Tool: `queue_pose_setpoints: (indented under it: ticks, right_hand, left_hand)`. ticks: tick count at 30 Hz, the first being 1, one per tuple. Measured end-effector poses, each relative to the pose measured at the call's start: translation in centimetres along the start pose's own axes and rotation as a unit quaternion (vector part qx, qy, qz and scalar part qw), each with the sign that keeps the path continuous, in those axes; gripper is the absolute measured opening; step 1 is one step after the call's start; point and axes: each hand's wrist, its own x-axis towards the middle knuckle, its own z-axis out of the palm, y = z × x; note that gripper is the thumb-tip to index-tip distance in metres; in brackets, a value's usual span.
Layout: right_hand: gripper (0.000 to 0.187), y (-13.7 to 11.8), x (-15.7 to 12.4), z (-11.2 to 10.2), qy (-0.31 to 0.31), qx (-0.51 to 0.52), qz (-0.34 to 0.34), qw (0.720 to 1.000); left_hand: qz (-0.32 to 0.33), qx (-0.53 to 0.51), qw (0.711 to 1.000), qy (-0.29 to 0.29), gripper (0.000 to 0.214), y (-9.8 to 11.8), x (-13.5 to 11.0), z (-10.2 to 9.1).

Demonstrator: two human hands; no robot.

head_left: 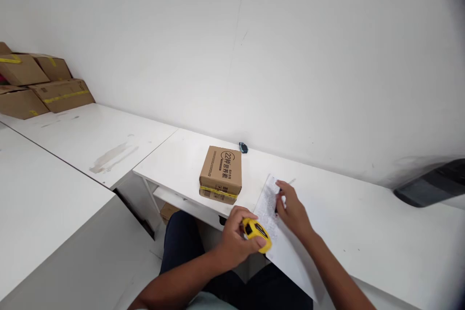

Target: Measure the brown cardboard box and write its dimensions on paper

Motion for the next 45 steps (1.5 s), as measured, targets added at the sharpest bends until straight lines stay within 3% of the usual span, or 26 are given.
queue_pose_setpoints:
  ticks: [1,4,5,6,8,10,12,15,19,22,26,29,32,35,40,43,45]
  right_hand:
    - [0.049,-2.5,-0.7,0.0,-0.008,0.060,-0.026,0.998]
    - [0.067,-10.2,-3.3,0.8,-0.149,0.172,-0.078,0.971]
    - [0.080,-12.2,-3.9,1.4,-0.154,0.183,-0.092,0.967]
    - [0.086,-13.8,-4.3,2.3,-0.120,0.189,-0.109,0.969]
    - [0.074,-15.7,-4.1,4.2,-0.012,0.196,-0.116,0.974]
    - [0.054,-16.3,-3.2,5.7,0.101,0.200,-0.087,0.971]
    - [0.043,-16.6,-2.2,6.3,0.166,0.211,-0.050,0.962]
    - [0.037,-17.4,-1.3,6.3,0.169,0.244,-0.019,0.955]
    - [0.036,-18.5,0.1,6.0,0.172,0.326,0.074,0.927]
    - [0.040,-17.0,1.6,5.1,0.276,0.370,0.149,0.875]
    - [0.053,-10.6,3.1,1.6,0.392,0.380,0.192,0.816]
    - [0.060,-5.2,3.0,-1.3,0.386,0.390,0.202,0.811]
    - [0.061,-2.1,2.5,-2.3,0.386,0.381,0.209,0.814]
    - [0.055,-2.3,2.4,-0.8,0.382,0.352,0.217,0.826]
    - [0.046,-6.8,3.3,4.1,0.305,0.344,0.207,0.864]
    - [0.037,-9.4,4.0,6.1,0.279,0.304,0.145,0.899]
    - [0.032,-10.4,4.3,6.7,0.264,0.281,0.098,0.917]
  left_hand:
    - [-0.031,-0.038,0.998,0.032,0.057,0.6,0.4,-0.6]
    - [-0.123,-0.151,0.974,0.115,0.064,2.3,1.9,-1.9]
    - [-0.137,-0.172,0.967,0.129,0.065,2.8,2.2,-2.1]
    - [-0.145,-0.185,0.963,0.131,0.066,3.2,2.4,-2.3]
    - [-0.162,-0.202,0.961,0.098,0.070,3.9,2.2,-2.5]
    - [-0.177,-0.189,0.965,0.051,0.074,4.3,1.5,-2.8]
    - [-0.170,-0.141,0.975,0.035,0.073,4.5,0.7,-3.3]
    - [-0.149,-0.070,0.986,0.037,0.067,5.3,0.4,-4.2]
    - [-0.145,-0.009,0.989,0.021,0.060,7.5,2.4,-5.3]
    - [-0.154,-0.007,0.986,0.068,0.048,9.3,4.8,-7.9]
    - [-0.075,-0.042,0.972,0.220,0.047,10.9,7.9,-15.8]
    - [-0.067,-0.001,0.951,0.301,0.047,11.3,9.4,-22.4]
    - [-0.063,0.063,0.939,0.333,0.044,10.7,10.3,-26.1]
    - [-0.077,0.080,0.941,0.319,0.049,9.3,10.8,-25.5]
    - [-0.097,0.110,0.969,0.200,0.059,6.9,12.0,-19.1]
    - [-0.096,0.123,0.977,0.147,0.059,6.1,12.6,-15.5]
    - [-0.105,0.155,0.974,0.129,0.048,6.0,12.7,-14.3]
